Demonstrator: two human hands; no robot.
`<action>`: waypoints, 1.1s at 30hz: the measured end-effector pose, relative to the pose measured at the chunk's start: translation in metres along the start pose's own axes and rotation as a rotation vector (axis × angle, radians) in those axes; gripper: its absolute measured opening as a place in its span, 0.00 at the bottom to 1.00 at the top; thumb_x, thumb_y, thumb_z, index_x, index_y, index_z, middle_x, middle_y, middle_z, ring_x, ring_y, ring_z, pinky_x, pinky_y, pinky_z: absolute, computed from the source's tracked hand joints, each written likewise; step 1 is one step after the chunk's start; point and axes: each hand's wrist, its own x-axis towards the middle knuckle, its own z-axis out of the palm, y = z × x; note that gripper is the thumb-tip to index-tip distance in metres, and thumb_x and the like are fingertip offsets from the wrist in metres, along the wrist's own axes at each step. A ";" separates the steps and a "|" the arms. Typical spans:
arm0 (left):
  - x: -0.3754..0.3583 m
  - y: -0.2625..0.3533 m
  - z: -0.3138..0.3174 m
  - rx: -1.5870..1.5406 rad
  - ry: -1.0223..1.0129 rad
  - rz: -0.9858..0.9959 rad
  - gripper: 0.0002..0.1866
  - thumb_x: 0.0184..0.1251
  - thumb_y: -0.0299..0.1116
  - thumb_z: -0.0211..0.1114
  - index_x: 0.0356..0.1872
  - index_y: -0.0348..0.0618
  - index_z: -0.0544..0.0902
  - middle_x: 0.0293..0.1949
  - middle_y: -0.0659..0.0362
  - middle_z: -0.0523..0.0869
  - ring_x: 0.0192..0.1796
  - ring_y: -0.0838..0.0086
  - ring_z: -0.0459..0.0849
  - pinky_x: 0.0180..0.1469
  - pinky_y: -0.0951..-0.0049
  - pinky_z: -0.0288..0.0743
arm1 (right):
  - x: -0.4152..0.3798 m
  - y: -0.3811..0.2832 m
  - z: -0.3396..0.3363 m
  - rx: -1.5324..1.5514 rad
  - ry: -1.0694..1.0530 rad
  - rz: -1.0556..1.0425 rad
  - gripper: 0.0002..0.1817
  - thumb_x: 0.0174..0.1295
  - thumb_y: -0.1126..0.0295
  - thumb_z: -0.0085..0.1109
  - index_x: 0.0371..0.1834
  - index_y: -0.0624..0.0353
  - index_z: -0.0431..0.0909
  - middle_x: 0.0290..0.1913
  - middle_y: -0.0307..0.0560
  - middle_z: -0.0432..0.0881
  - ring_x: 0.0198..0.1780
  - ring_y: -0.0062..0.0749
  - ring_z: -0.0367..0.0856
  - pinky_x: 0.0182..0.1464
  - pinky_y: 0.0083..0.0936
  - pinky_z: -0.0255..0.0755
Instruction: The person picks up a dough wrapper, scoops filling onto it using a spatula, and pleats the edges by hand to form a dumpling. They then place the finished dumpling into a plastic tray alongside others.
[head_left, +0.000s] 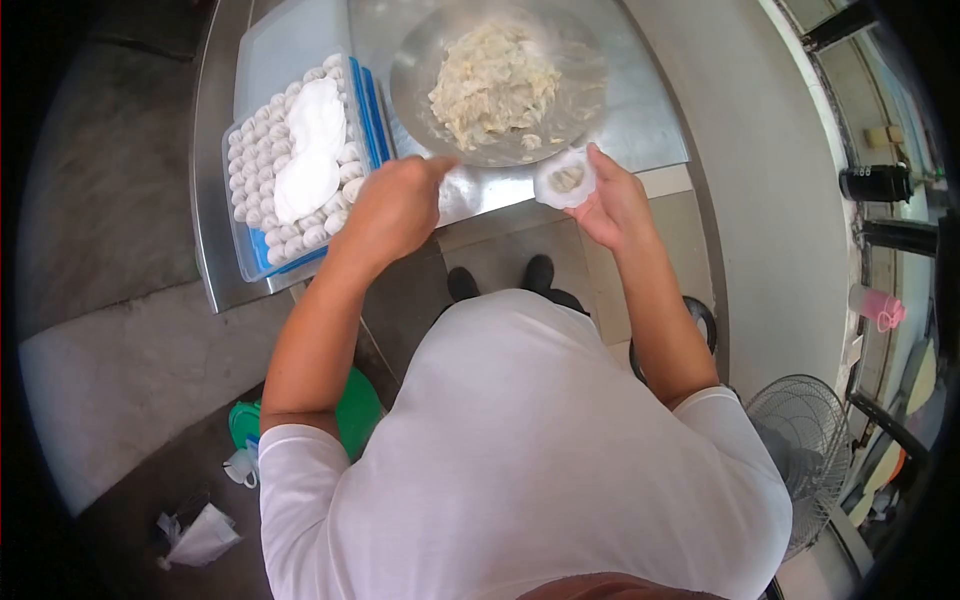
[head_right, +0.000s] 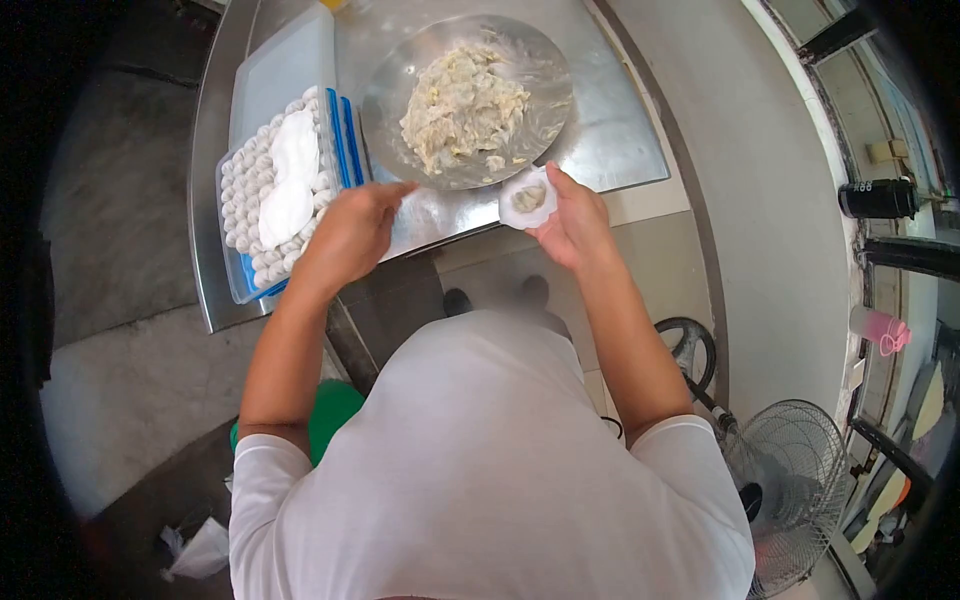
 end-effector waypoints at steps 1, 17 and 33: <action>0.002 -0.004 0.006 -0.050 -0.039 0.015 0.20 0.66 0.17 0.59 0.58 0.39 0.85 0.31 0.43 0.81 0.35 0.46 0.81 0.41 0.54 0.75 | 0.001 0.000 0.001 0.000 0.007 0.001 0.24 0.81 0.60 0.42 0.71 0.67 0.63 0.68 0.57 0.74 0.68 0.49 0.75 0.70 0.49 0.71; -0.022 0.030 -0.015 0.082 -0.075 0.157 0.26 0.56 0.15 0.64 0.57 0.49 0.87 0.33 0.54 0.82 0.36 0.57 0.84 0.38 0.60 0.78 | -0.017 -0.004 0.001 -0.031 -0.045 0.029 0.28 0.82 0.55 0.38 0.75 0.63 0.58 0.71 0.57 0.72 0.70 0.50 0.73 0.70 0.54 0.69; -0.018 0.035 -0.038 0.091 -0.069 0.132 0.24 0.57 0.18 0.62 0.55 0.47 0.88 0.33 0.52 0.82 0.37 0.55 0.84 0.39 0.58 0.78 | -0.026 -0.001 -0.011 -0.027 -0.055 -0.013 0.26 0.81 0.58 0.45 0.69 0.71 0.65 0.66 0.57 0.76 0.65 0.47 0.78 0.68 0.47 0.72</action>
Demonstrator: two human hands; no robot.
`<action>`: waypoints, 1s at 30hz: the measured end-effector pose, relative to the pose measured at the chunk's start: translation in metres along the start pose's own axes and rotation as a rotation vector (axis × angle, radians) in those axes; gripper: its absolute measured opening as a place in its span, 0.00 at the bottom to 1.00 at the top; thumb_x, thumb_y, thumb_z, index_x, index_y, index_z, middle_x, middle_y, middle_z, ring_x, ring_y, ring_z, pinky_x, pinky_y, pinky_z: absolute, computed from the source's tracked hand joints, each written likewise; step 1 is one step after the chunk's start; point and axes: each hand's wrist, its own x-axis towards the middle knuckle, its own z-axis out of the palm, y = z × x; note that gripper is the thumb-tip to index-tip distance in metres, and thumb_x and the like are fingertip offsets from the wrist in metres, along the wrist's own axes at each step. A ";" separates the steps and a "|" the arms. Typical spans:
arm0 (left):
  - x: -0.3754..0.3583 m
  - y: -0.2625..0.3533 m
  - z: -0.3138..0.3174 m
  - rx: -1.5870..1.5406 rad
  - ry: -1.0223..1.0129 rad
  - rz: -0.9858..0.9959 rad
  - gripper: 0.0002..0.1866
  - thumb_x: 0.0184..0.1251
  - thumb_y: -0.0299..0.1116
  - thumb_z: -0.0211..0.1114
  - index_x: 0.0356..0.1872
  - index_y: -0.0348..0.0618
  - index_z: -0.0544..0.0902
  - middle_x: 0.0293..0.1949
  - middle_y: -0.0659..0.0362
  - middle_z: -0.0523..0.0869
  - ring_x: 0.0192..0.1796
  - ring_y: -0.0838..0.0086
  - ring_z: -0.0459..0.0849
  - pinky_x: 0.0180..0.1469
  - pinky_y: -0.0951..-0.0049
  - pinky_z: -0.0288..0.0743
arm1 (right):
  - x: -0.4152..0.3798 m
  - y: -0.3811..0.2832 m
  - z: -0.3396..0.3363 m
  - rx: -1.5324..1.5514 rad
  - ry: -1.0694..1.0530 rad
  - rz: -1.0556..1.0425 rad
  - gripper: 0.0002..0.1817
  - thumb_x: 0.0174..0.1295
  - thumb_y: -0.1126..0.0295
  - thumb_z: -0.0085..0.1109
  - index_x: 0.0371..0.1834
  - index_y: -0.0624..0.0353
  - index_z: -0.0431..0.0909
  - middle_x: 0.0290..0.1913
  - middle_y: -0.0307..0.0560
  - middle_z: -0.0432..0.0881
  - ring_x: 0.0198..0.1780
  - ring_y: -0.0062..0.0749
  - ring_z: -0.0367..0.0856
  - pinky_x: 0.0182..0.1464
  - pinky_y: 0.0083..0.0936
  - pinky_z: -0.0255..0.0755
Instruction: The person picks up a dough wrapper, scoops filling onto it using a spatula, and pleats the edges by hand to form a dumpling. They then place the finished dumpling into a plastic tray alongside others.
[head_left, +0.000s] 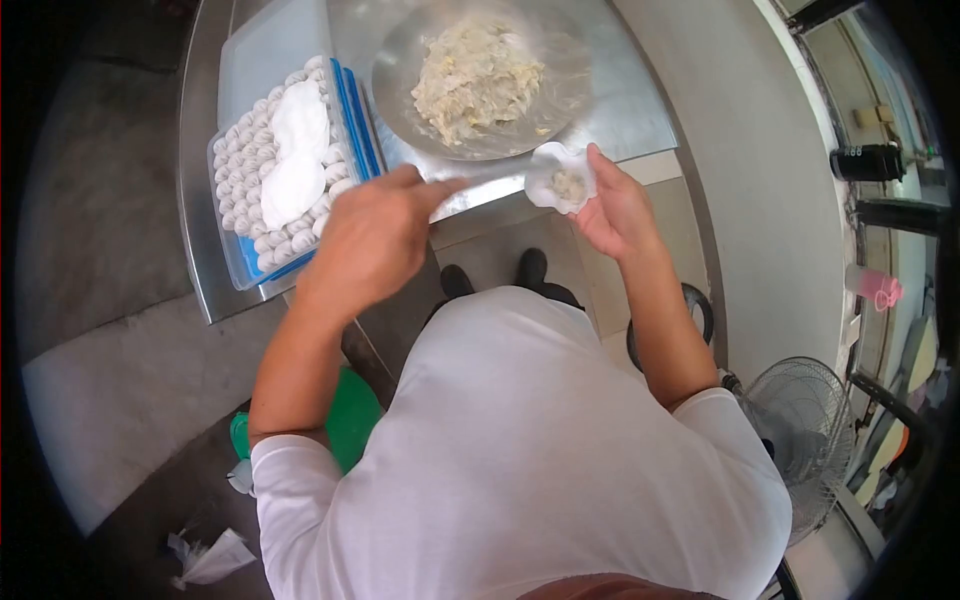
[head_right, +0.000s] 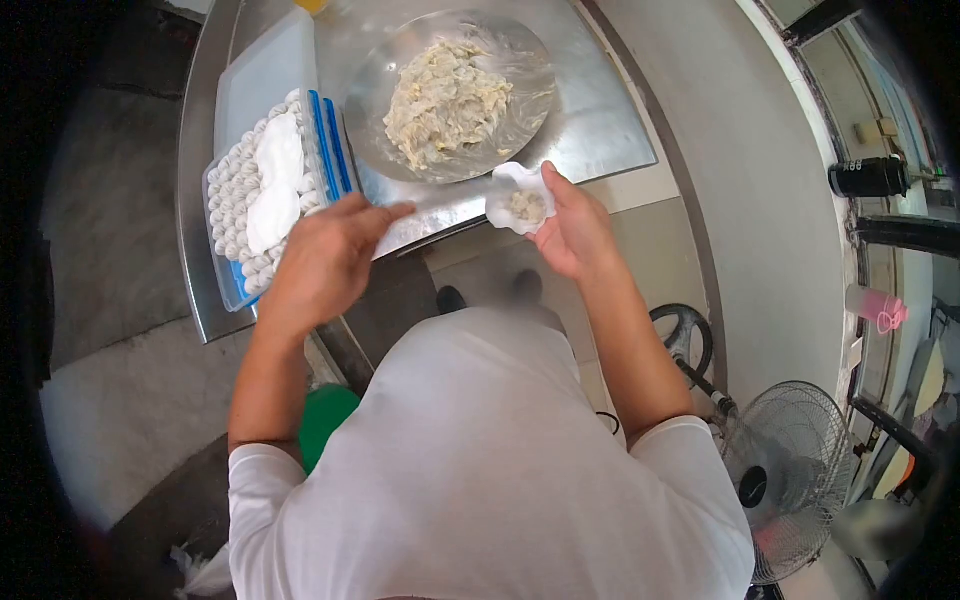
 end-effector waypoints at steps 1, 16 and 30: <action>0.006 -0.004 0.000 0.093 -0.026 -0.086 0.22 0.59 0.19 0.62 0.56 0.45 0.87 0.34 0.50 0.82 0.39 0.54 0.85 0.42 0.57 0.79 | 0.001 0.000 -0.002 -0.055 0.028 -0.045 0.25 0.80 0.60 0.47 0.67 0.73 0.67 0.64 0.58 0.78 0.63 0.46 0.80 0.66 0.45 0.74; 0.025 -0.019 0.075 -1.965 0.041 -0.583 0.17 0.75 0.28 0.61 0.59 0.29 0.77 0.55 0.48 0.85 0.56 0.67 0.86 0.61 0.67 0.82 | -0.025 0.009 0.069 -0.686 -0.300 -0.246 0.24 0.68 0.78 0.59 0.67 0.70 0.69 0.59 0.48 0.78 0.60 0.32 0.78 0.64 0.28 0.72; -0.059 0.005 0.039 -1.825 0.460 -0.168 0.28 0.58 0.16 0.73 0.62 0.33 0.79 0.60 0.51 0.83 0.57 0.69 0.86 0.57 0.70 0.83 | -0.065 0.052 0.136 -0.591 -0.607 -0.428 0.29 0.65 0.85 0.60 0.70 0.66 0.67 0.61 0.46 0.74 0.65 0.28 0.72 0.66 0.28 0.68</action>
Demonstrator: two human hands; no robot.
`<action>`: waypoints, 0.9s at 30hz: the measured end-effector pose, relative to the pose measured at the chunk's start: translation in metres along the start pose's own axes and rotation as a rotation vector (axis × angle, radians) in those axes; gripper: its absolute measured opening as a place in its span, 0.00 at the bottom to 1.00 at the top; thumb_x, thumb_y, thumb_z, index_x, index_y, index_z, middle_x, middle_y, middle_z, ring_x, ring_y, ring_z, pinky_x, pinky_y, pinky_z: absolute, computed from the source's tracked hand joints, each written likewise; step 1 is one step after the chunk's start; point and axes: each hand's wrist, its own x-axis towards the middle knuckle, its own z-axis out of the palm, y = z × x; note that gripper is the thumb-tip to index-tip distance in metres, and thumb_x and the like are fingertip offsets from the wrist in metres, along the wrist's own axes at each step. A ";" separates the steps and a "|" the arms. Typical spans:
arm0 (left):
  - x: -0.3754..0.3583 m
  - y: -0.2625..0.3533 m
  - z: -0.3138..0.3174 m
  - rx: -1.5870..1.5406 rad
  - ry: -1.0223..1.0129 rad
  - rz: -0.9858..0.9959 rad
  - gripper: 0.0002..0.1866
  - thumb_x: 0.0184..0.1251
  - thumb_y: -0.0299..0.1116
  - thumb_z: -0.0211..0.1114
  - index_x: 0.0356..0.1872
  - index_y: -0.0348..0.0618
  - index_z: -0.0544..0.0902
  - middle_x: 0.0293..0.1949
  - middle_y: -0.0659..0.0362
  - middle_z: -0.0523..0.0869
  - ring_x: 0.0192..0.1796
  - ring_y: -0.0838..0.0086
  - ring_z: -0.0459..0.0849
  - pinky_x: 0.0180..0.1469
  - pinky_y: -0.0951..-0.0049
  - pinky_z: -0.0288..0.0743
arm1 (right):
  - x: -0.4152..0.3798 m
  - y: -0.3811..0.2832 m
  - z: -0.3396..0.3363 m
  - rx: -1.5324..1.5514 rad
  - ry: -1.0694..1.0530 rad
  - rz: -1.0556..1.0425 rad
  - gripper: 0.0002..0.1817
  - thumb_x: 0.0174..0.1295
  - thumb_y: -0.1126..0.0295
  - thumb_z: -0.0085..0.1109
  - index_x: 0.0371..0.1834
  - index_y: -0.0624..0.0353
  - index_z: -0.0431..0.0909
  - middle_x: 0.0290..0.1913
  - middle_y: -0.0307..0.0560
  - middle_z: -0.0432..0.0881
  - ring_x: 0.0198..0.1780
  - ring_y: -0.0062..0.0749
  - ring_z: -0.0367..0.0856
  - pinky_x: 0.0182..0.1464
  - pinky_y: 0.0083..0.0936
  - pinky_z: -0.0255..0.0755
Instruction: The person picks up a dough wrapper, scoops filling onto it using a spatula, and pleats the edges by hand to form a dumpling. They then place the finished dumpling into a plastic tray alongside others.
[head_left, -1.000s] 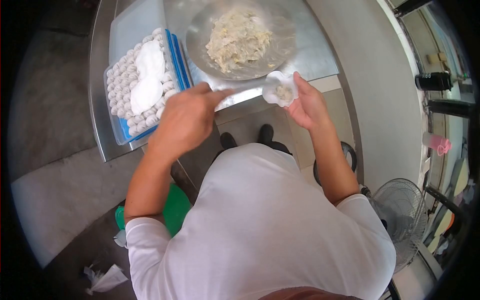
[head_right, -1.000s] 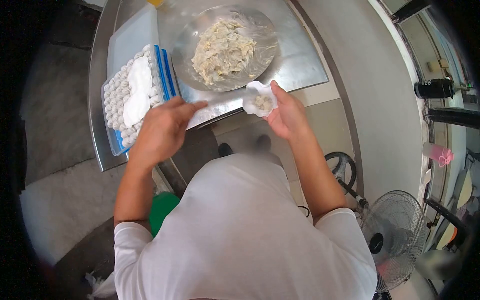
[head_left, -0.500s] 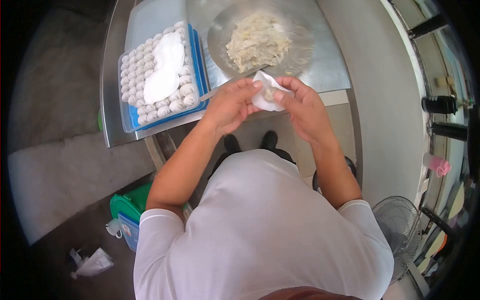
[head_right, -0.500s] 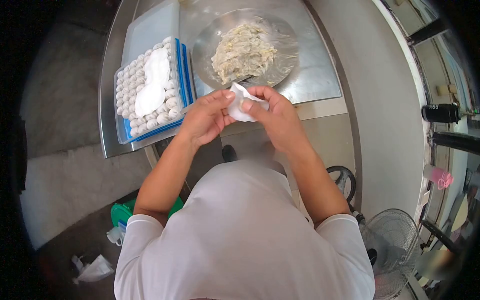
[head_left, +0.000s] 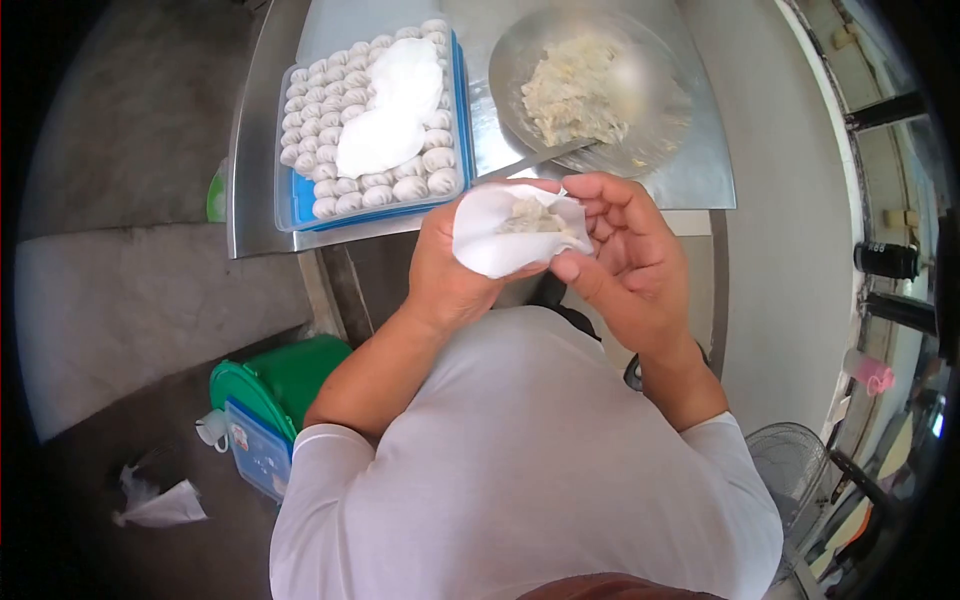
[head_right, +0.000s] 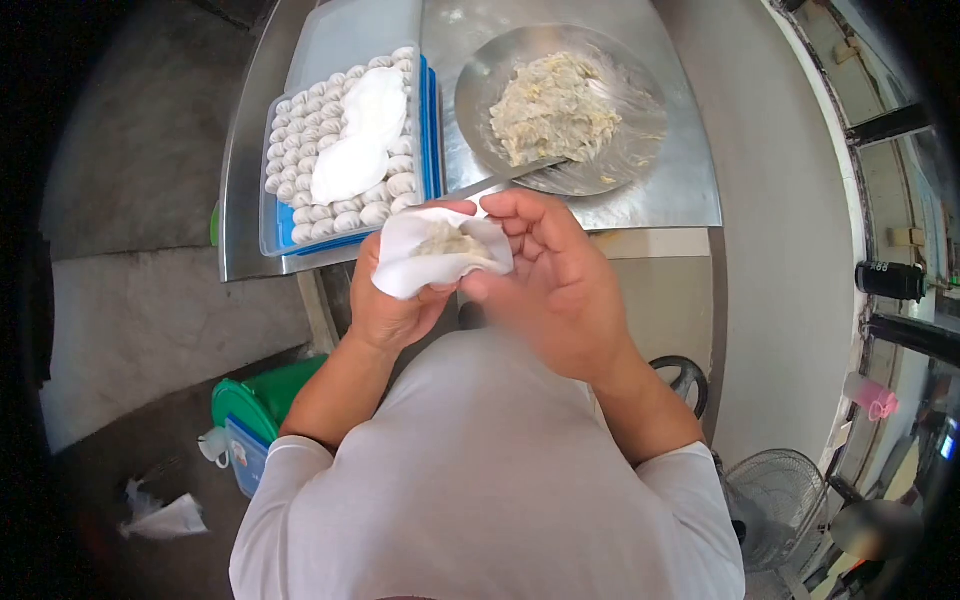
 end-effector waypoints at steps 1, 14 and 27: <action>0.000 0.007 -0.007 0.006 -0.045 0.032 0.27 0.55 0.19 0.77 0.58 0.35 0.83 0.57 0.53 0.85 0.55 0.71 0.86 0.54 0.71 0.83 | 0.001 0.000 0.009 0.069 0.022 0.025 0.29 0.64 0.86 0.61 0.69 0.66 0.67 0.61 0.46 0.75 0.64 0.28 0.73 0.66 0.28 0.68; -0.063 0.074 -0.085 0.236 -0.031 0.329 0.25 0.55 0.22 0.78 0.57 0.41 0.87 0.47 0.60 0.85 0.48 0.77 0.81 0.50 0.75 0.78 | 0.013 0.050 0.111 -0.150 0.036 -0.062 0.29 0.62 0.84 0.67 0.66 0.67 0.69 0.55 0.44 0.79 0.52 0.23 0.78 0.52 0.21 0.76; -0.107 0.110 -0.152 0.326 -0.012 0.320 0.24 0.58 0.21 0.76 0.57 0.40 0.84 0.48 0.58 0.86 0.48 0.76 0.85 0.53 0.77 0.79 | 0.023 0.082 0.183 -0.343 0.067 -0.014 0.08 0.65 0.81 0.66 0.45 0.68 0.81 0.43 0.41 0.79 0.42 0.20 0.77 0.45 0.18 0.72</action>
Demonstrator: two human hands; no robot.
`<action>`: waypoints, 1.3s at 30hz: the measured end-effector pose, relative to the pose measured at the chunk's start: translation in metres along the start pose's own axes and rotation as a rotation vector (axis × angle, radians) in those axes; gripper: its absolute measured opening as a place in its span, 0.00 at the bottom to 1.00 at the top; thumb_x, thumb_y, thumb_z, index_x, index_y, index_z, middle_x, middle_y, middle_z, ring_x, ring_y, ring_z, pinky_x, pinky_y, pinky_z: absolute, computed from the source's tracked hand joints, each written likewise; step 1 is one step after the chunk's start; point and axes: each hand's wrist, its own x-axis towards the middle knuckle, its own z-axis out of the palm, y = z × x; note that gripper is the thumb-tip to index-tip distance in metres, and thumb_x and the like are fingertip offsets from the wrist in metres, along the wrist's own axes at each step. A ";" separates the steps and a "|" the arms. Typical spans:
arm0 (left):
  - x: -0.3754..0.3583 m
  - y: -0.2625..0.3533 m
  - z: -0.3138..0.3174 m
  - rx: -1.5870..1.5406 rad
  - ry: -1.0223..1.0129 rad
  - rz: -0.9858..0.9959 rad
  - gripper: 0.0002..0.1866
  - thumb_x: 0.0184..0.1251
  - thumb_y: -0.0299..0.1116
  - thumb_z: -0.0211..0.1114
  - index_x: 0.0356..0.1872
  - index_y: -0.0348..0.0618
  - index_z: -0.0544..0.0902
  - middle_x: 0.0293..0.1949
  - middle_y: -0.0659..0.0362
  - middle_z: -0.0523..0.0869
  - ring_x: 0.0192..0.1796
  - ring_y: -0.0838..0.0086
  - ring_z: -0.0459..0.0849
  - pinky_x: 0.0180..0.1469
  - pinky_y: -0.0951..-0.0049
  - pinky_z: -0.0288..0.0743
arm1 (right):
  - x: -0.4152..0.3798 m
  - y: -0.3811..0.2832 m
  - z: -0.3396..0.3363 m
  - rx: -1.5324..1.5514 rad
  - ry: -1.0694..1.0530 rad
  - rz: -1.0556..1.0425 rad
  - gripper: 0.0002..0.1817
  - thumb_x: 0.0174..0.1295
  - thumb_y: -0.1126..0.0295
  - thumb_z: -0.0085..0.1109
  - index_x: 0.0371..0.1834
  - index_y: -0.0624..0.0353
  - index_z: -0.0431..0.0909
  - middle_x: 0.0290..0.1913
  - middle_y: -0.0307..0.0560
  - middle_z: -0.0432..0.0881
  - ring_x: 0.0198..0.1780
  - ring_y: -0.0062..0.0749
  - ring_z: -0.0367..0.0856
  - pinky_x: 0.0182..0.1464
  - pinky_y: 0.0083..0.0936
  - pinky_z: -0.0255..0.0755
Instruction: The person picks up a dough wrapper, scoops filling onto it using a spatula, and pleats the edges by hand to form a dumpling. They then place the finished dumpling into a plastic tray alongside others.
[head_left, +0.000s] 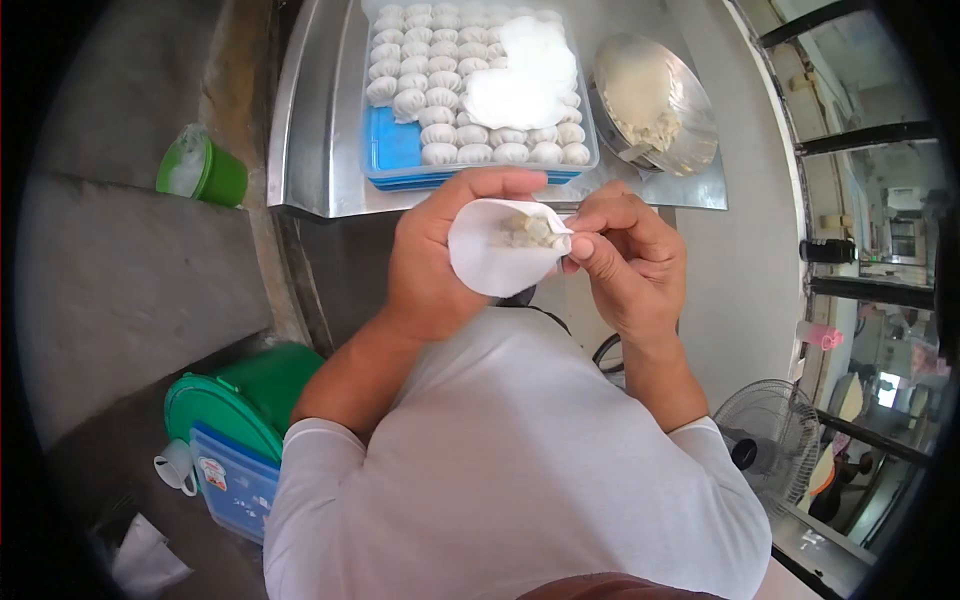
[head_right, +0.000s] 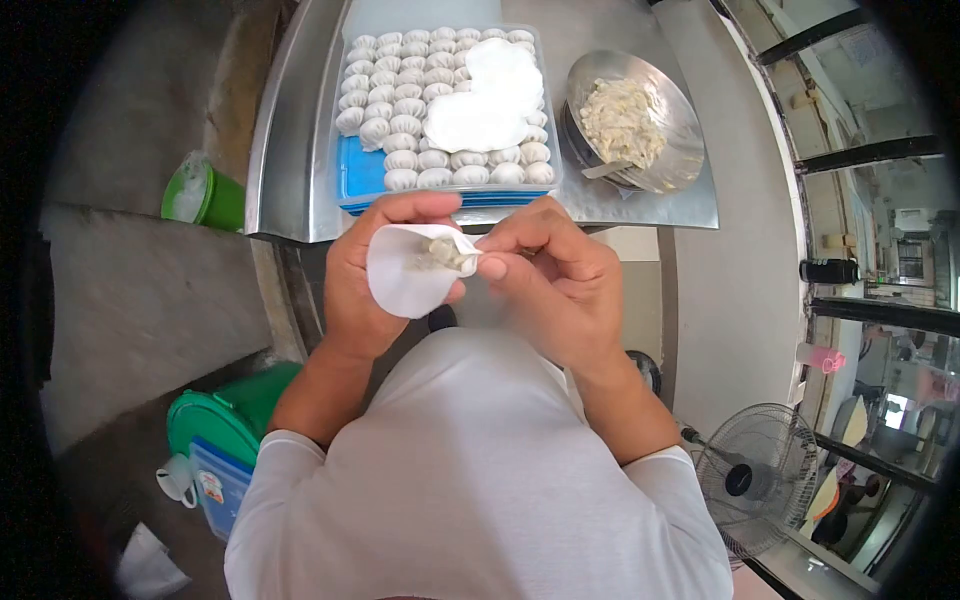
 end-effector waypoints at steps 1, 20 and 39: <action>-0.001 -0.005 -0.007 -0.008 0.006 0.001 0.24 0.58 0.21 0.76 0.57 0.40 0.84 0.48 0.58 0.86 0.48 0.76 0.85 0.53 0.77 0.79 | 0.000 0.001 0.002 -0.113 -0.027 -0.085 0.08 0.65 0.81 0.66 0.46 0.69 0.81 0.43 0.41 0.79 0.42 0.20 0.77 0.47 0.18 0.72; -0.011 0.005 0.011 0.022 -0.083 0.094 0.23 0.51 0.20 0.82 0.51 0.40 0.86 0.46 0.60 0.87 0.49 0.77 0.85 0.54 0.75 0.79 | -0.013 -0.022 -0.011 -0.246 -0.160 -0.207 0.13 0.61 0.84 0.68 0.48 0.64 0.83 0.45 0.43 0.78 0.44 0.24 0.77 0.51 0.24 0.74; -0.009 -0.011 0.063 -0.172 -0.089 0.022 0.19 0.60 0.18 0.76 0.53 0.35 0.84 0.49 0.58 0.86 0.52 0.76 0.84 0.56 0.73 0.80 | -0.027 -0.027 -0.059 -0.238 -0.133 -0.225 0.09 0.62 0.78 0.69 0.45 0.62 0.83 0.42 0.41 0.80 0.44 0.24 0.75 0.49 0.23 0.71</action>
